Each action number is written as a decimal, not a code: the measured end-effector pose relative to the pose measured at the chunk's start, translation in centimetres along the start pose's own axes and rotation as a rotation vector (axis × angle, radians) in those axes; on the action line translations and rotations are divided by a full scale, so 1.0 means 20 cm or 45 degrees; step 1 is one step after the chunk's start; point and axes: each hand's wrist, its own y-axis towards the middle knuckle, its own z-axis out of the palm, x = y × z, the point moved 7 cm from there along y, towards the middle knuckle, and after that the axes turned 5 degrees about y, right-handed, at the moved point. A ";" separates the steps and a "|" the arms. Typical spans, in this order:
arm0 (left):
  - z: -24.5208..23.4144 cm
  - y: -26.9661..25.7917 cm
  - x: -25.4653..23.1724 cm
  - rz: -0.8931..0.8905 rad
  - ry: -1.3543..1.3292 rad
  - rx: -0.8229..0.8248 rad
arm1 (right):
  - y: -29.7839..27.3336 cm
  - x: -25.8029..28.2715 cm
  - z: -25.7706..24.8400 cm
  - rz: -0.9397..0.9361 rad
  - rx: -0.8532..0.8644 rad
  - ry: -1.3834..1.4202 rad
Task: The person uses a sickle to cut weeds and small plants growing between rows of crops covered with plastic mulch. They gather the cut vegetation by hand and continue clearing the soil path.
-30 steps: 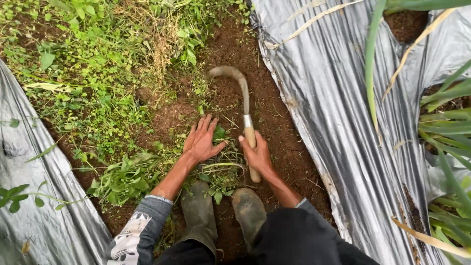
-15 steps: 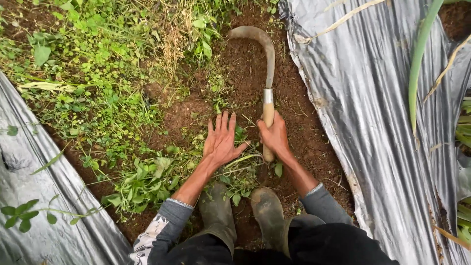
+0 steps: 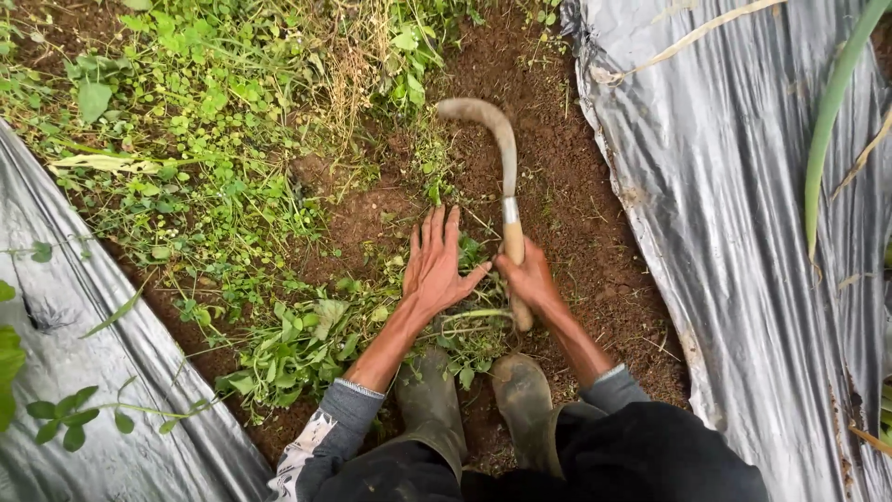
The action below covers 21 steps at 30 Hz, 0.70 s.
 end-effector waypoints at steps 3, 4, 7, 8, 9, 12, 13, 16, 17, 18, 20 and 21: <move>-0.01 0.00 -0.01 0.020 -0.001 0.003 | 0.00 -0.16 0.00 0.064 -0.043 -0.001; -0.02 0.01 -0.02 0.020 0.005 0.014 | 0.02 -0.20 -0.02 0.080 -0.069 0.016; 0.00 0.02 -0.04 0.031 0.050 0.121 | -0.05 0.18 -0.03 0.008 -0.061 -0.487; -0.01 0.04 -0.06 0.079 0.062 0.114 | -0.04 0.22 -0.10 -0.005 -0.109 -0.477; 0.00 0.05 -0.06 0.043 0.084 0.192 | -0.04 0.25 -0.14 0.014 -0.060 -0.635; -0.05 0.07 -0.09 0.031 0.217 0.364 | -0.09 0.42 -0.31 -0.047 -0.116 -0.647; -0.07 0.06 -0.11 0.028 0.309 0.451 | -0.12 0.49 -0.39 -0.135 -0.194 -0.523; -0.01 0.18 -0.10 0.220 0.449 0.459 | -0.12 0.63 -0.73 -0.341 -0.523 -0.251; -0.09 0.26 -0.22 0.232 0.458 0.451 | -0.12 0.69 -0.83 -0.350 -0.536 -0.246; -0.15 0.31 -0.36 0.323 0.442 0.428 | -0.16 0.75 -0.95 -0.469 -0.681 -0.181; -0.21 0.47 -0.59 0.402 0.428 0.404 | -0.18 0.86 -1.17 -0.589 -0.815 -0.108; -0.23 0.56 -0.74 0.537 0.456 0.327 | -0.21 0.94 -1.30 -0.728 -0.990 -0.219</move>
